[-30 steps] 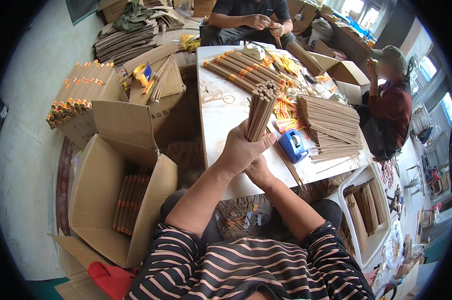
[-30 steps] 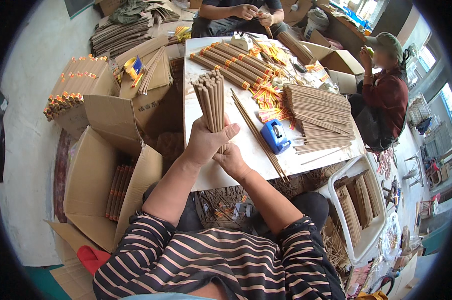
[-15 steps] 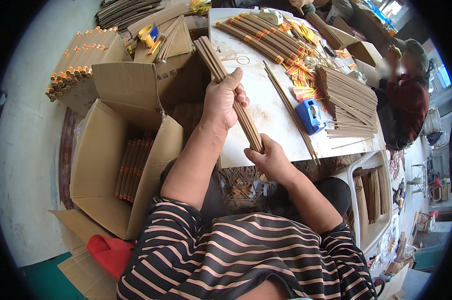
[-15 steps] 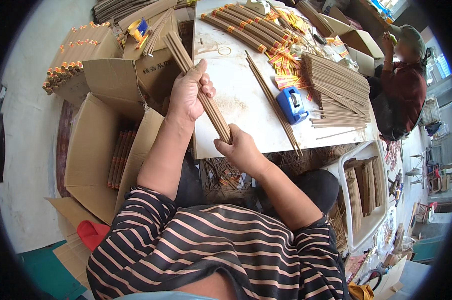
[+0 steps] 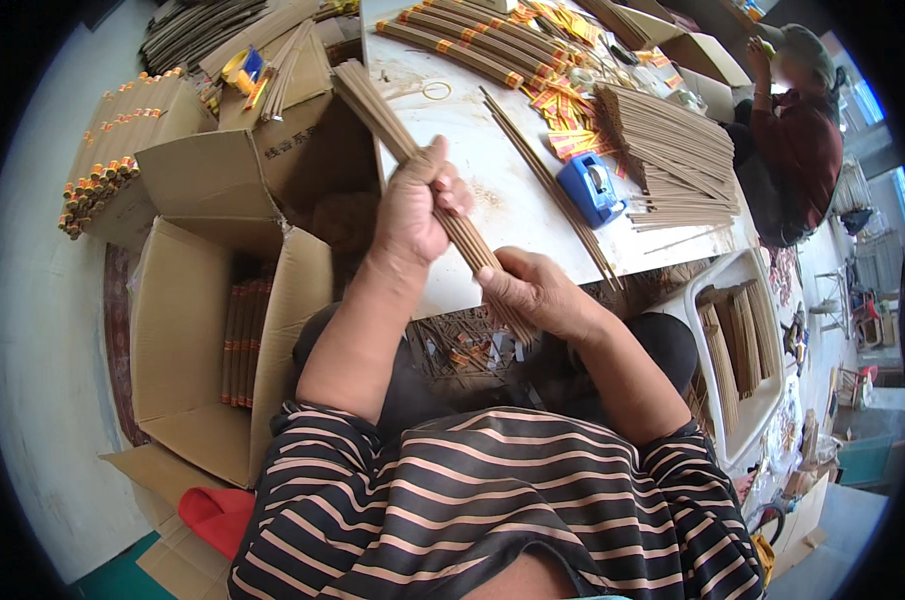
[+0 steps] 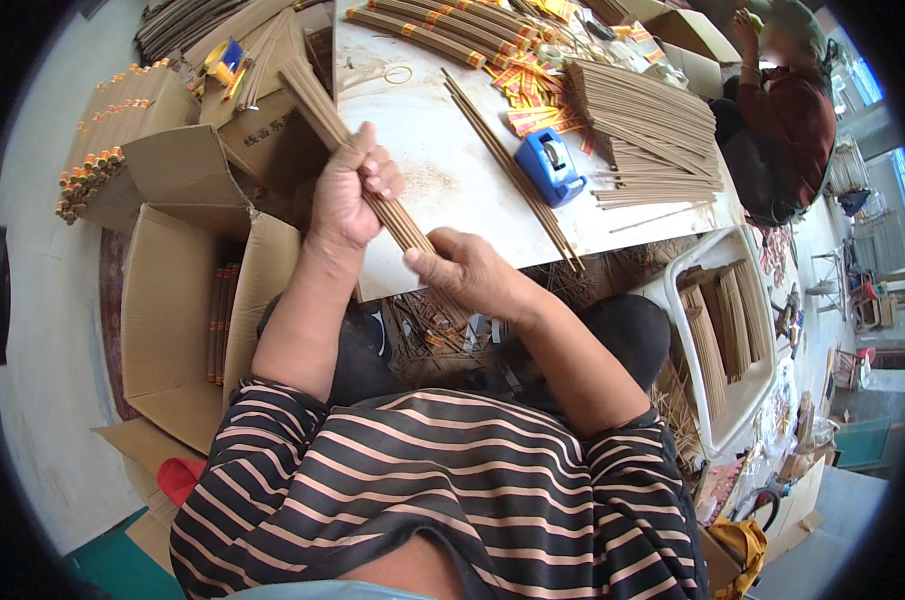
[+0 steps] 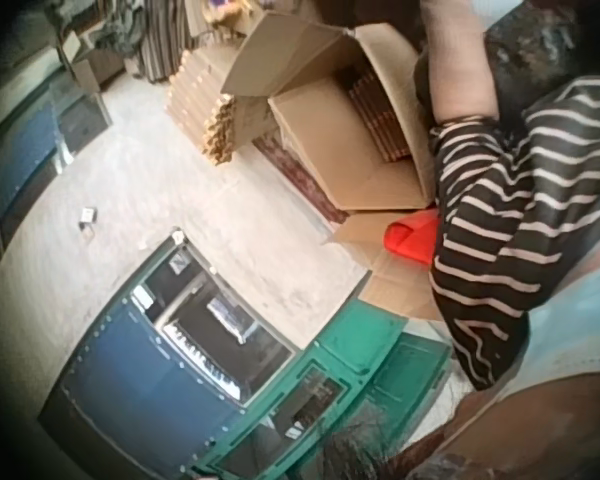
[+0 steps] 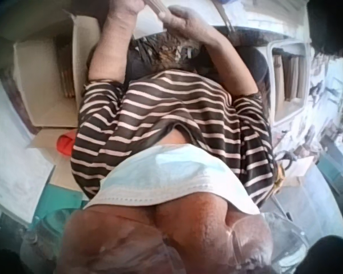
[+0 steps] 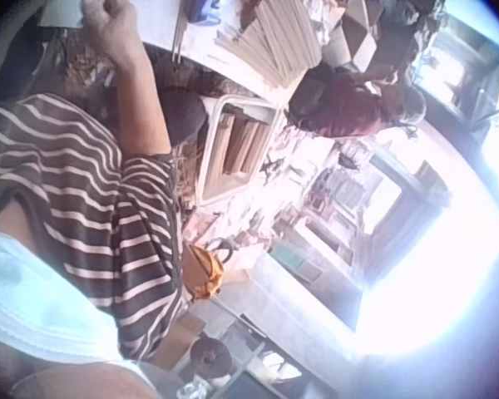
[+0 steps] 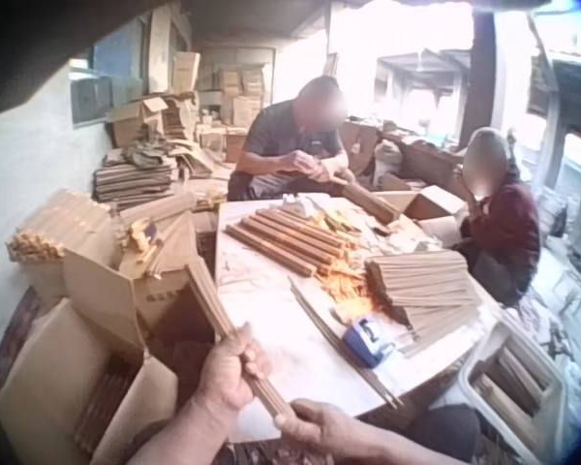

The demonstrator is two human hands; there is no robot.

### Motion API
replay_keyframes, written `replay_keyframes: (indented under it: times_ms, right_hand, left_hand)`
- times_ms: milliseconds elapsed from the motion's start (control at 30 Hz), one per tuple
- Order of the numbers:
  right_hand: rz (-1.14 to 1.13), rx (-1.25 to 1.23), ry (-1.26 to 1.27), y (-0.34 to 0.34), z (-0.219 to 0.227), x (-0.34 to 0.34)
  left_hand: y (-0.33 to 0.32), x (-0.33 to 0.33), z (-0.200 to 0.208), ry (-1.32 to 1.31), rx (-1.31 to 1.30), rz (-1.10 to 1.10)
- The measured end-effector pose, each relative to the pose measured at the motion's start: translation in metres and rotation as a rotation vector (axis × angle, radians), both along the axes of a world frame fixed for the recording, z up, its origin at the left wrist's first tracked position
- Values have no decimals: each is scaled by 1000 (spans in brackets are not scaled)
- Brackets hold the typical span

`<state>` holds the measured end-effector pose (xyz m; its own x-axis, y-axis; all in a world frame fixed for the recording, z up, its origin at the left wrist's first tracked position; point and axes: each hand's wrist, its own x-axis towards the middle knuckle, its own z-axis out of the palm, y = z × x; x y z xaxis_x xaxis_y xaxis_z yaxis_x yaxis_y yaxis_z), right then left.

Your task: The person gathers thin wooden sticks from a tray, aligns them into bundles, and secures them with rubber bands. Bundled sticks are placed into a cardboard box. The person repeats this process continuously.

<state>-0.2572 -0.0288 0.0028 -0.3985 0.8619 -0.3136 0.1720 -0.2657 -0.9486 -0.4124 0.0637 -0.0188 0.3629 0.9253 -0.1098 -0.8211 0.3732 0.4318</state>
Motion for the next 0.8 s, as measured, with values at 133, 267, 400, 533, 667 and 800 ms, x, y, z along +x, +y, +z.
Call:
replay_keyframes:
  times_ms: [133,267,400,533,667,800]
  right_hand:
    - [-392,740,-970,9,-32,52]
    - [-277,435,-1362,17,-48,77]
    - [-297,544,-1307,17,-59,73]
    - [-288,521,-1282,24,-54,67]
    - [-253,515,-1274,40,-55,64]
    - [-194,376,-1175,38,-44,56]
  left_hand:
    - [6,-8,2,93,-38,113]
    - [6,-5,-4,116,-81,103]
    - [6,-7,-7,119,-82,94]
    - [9,-10,-11,131,-92,90]
    - [8,-9,-9,142,-107,106]
    - [7,-12,-8,155,-112,138]
